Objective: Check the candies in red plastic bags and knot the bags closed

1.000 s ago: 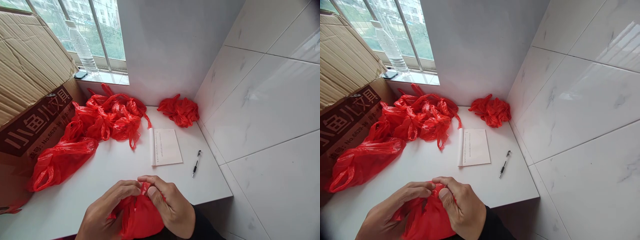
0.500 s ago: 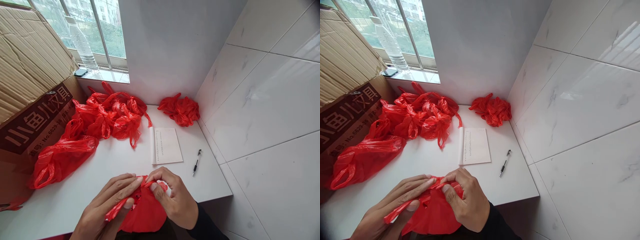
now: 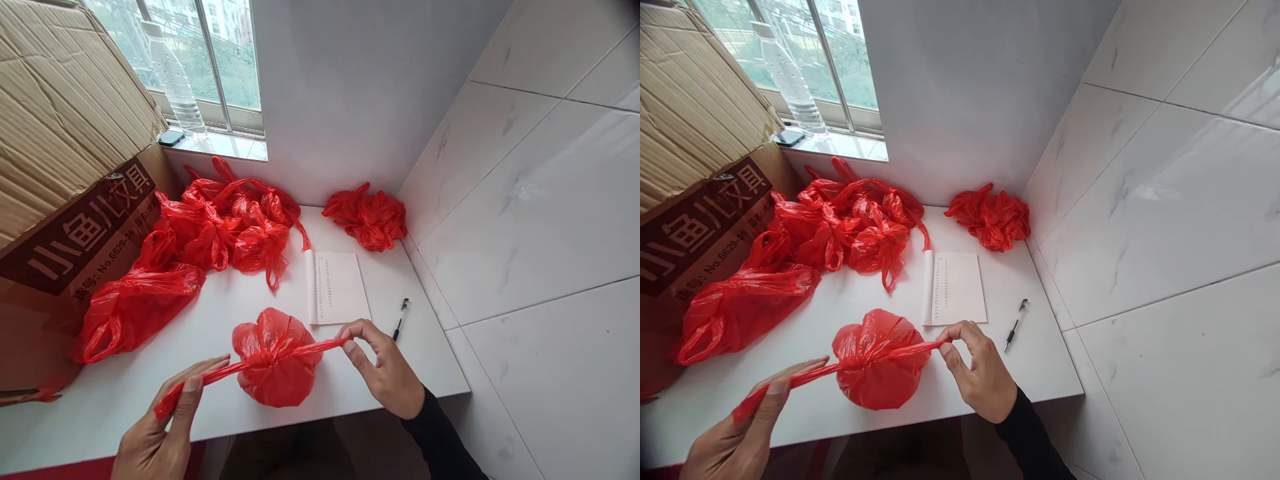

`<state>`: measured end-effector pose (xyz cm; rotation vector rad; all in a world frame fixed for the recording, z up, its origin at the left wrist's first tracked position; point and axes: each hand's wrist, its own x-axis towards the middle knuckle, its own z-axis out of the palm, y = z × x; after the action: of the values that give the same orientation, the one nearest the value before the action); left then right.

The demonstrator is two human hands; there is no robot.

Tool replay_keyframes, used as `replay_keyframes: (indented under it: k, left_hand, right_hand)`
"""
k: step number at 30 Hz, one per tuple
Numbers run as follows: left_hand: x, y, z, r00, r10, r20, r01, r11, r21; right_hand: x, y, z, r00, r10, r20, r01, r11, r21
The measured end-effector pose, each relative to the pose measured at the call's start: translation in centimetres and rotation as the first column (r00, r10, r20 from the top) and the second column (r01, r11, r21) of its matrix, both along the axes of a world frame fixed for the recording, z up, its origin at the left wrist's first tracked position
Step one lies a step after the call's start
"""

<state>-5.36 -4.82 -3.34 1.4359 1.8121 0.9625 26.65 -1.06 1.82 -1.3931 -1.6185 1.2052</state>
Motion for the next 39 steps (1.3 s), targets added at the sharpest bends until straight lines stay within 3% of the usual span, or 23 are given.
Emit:
replay_keyframes:
  k: [3, 5, 8, 13, 18, 23, 31, 35, 39]
  left_hand:
    - [1.5, 0.5, -0.3, 0.992, -0.098, 0.077, 0.103, 0.993, -0.055]
    - [2.8, 1.1, -0.3, 0.981, -0.192, -0.001, 0.192, 0.981, 0.016]
    - [4.8, 1.8, -1.1, 0.962, -0.233, -0.146, 0.252, 0.959, 0.133]
    - [7.4, 1.7, -4.5, 0.885, -0.304, -0.353, 0.398, 0.887, 0.235]
    - [7.9, 1.5, -7.8, 0.854, -0.251, -0.457, 0.396, 0.882, 0.255]
    - [7.8, 1.8, -8.9, 0.832, -0.218, -0.51, 0.392, 0.882, 0.262]
    - [8.0, 1.7, -9.1, 0.867, -0.222, -0.447, 0.362, 0.896, 0.256]
    - [7.4, 1.6, -7.4, 0.929, -0.208, -0.306, 0.283, 0.932, 0.227]
    - [5.9, 1.7, -5.2, 0.981, -0.064, -0.182, 0.098, 0.978, 0.184]
  right_hand:
    - [-1.6, 0.2, -0.9, 0.973, -0.006, -0.229, -0.003, 0.999, -0.036]
    - [-3.0, 0.4, -1.9, 0.95, -0.022, -0.312, 0.009, 0.999, -0.042]
    - [-5.3, 0.5, -3.9, 0.944, -0.067, -0.324, 0.058, 0.998, -0.038]
    - [-8.3, -0.3, -7.4, 0.986, -0.121, -0.113, 0.133, 0.986, 0.103]
    - [-9.5, -1.2, -11.0, 0.961, -0.062, 0.269, -0.032, 0.943, 0.332]
    - [-9.9, -1.5, -13.1, 0.917, -0.113, 0.382, -0.049, 0.92, 0.389]
    - [-10.0, -1.5, -13.4, 0.936, -0.098, 0.337, -0.031, 0.933, 0.36]
    - [-9.1, -1.5, -11.9, 0.985, -0.129, 0.111, 0.097, 0.962, 0.255]
    - [-7.8, -2.0, -10.3, 0.975, -0.216, -0.045, 0.22, 0.967, 0.127]
